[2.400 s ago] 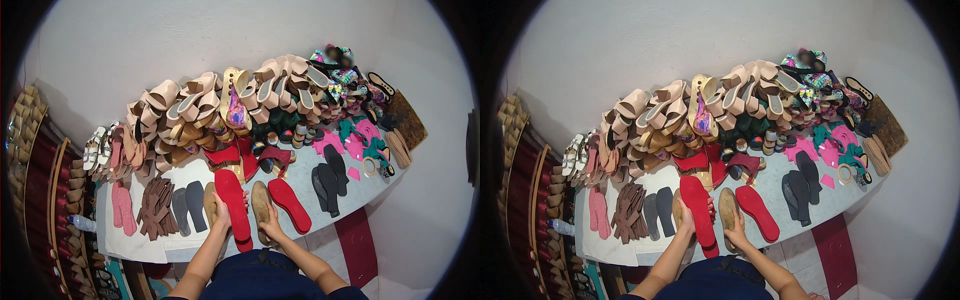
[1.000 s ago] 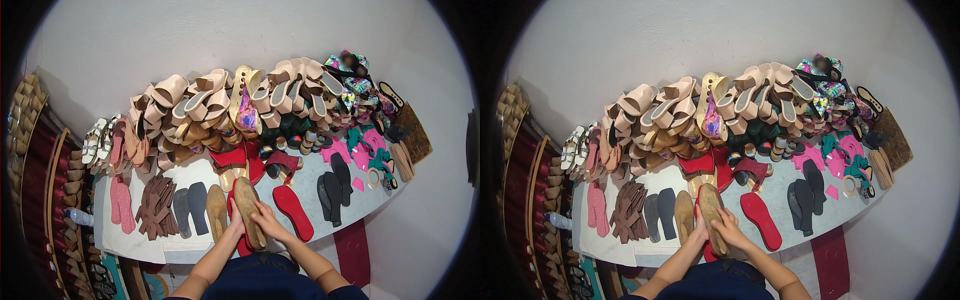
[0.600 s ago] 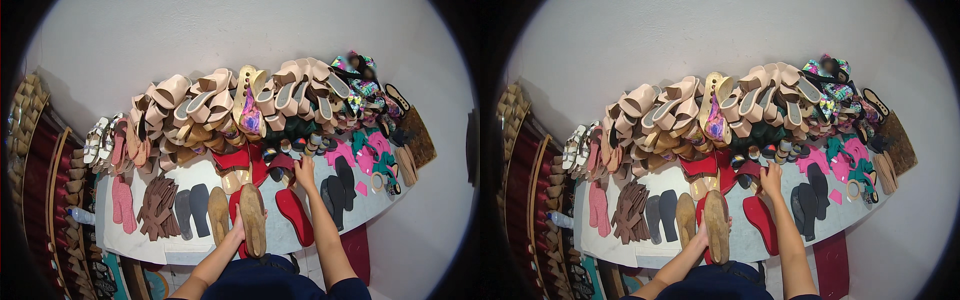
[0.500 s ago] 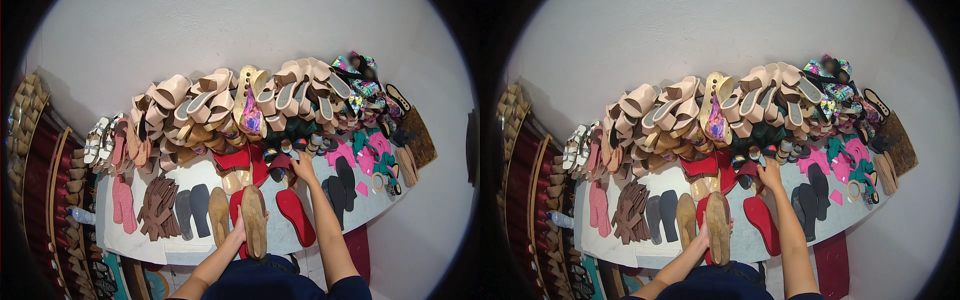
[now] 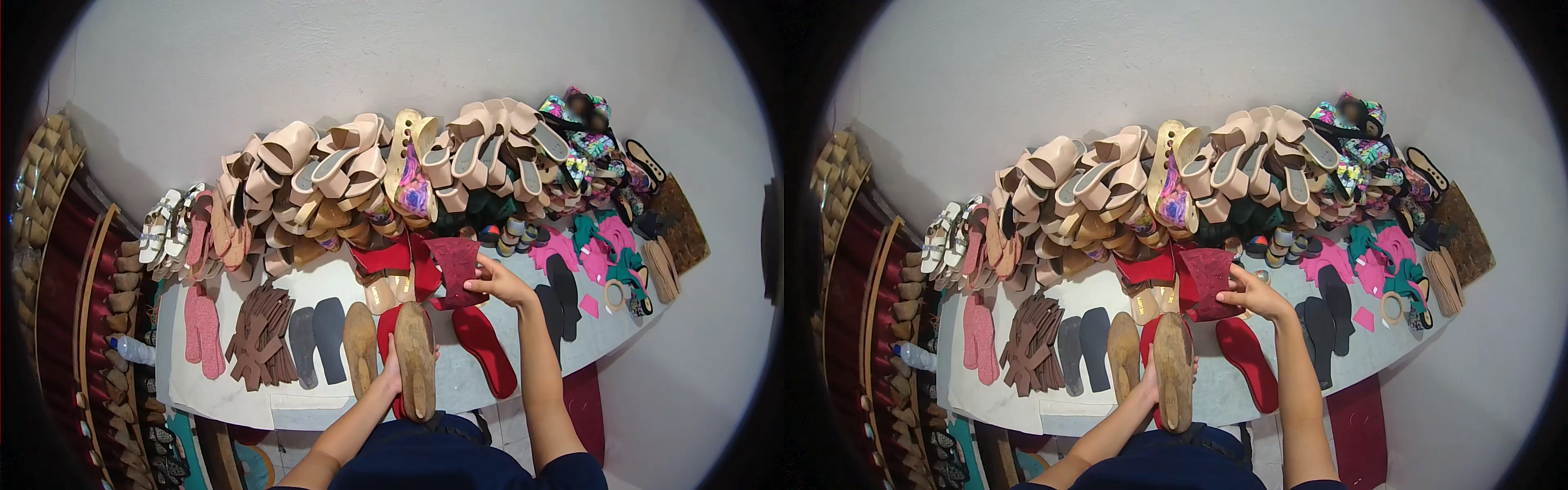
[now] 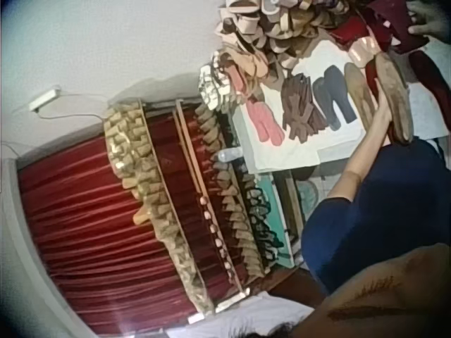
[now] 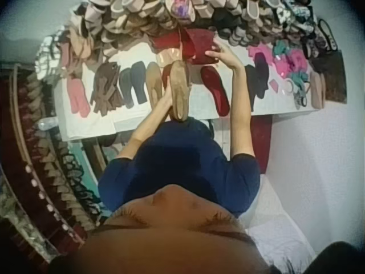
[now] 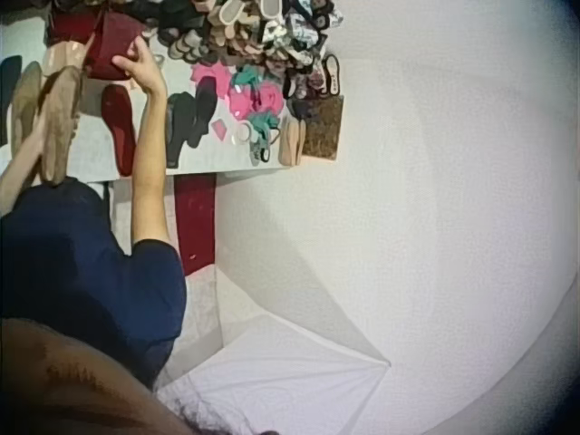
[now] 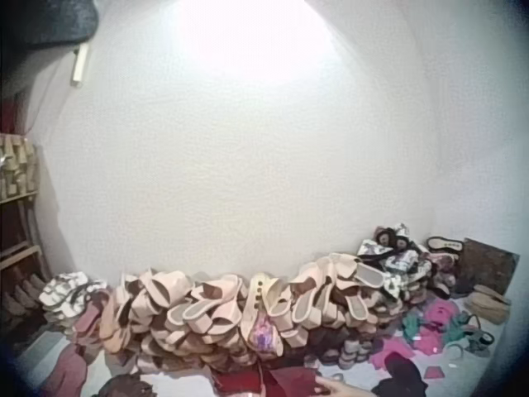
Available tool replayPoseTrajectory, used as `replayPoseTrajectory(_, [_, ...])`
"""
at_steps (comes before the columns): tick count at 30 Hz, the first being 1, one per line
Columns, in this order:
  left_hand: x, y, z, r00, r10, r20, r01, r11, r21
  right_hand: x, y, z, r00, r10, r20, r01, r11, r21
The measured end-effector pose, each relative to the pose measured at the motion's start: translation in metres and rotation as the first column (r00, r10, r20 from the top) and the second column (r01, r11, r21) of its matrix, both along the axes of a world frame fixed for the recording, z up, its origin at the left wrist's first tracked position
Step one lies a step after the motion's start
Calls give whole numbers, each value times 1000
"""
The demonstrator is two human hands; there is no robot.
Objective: Manually assemble shoe components onto a wooden last, including fitting the upper and sole pieces.
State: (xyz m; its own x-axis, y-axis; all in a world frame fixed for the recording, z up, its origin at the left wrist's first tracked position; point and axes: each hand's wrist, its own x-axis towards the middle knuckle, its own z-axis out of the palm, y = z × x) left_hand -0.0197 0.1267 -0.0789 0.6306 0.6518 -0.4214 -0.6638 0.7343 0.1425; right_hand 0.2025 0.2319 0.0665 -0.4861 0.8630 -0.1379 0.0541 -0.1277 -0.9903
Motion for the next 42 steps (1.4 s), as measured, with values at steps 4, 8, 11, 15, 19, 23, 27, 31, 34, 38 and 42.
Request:
replayPoseTrajectory(4, [2, -3, 4, 999, -38, -2, 38, 999, 32, -4, -18, 1, 996, 20, 88, -28, 996, 91])
replayPoseTrajectory(8, [3, -8, 5, 992, -76, -98, 84, 993, 87, -16, -37, -1, 993, -34, -116, 38, 999, 32])
replayPoseTrajectory(11, [0, -12, 0, 987, -115, -114, 127, 987, 101, -24, -52, -2, 949, -105, -297, 86, 993, -75])
replayPoseTrajectory(15, [-2, -15, 4, 984, -100, -147, 124, 980, 159, -31, -64, 8, 859, -220, -462, 83, 951, -297])
replayPoseTrajectory(19, [-2, -14, 4, 993, -81, -89, 90, 991, 97, -26, -53, -2, 934, -54, -354, -11, 983, -181])
replayPoseTrajectory(23, [-4, -11, 12, 996, -89, -21, 90, 995, 43, -26, -52, 1, 976, 27, -215, -27, 1000, 0])
replayPoseTrajectory(27, [-5, -10, 25, 993, -114, -18, 116, 985, 128, -34, -49, 4, 999, 26, -38, -21, 992, 122])
replayPoseTrajectory(31, [-1, -6, 7, 971, -184, -155, 213, 955, 205, -53, -48, 19, 999, -46, 10, 40, 946, 320])
replayPoseTrajectory(34, [4, -9, 14, 950, -197, -243, 233, 964, 131, -58, -41, 6, 970, -12, 241, -99, 892, 441])
replayPoseTrajectory(38, [3, -11, 45, 982, -171, -85, 182, 972, 149, -63, -46, -5, 864, -106, 493, -266, 734, 624])
replayPoseTrajectory(42, [2, -13, 52, 977, -123, -172, 150, 977, 153, -59, -48, -10, 880, -161, 447, -242, 658, 713])
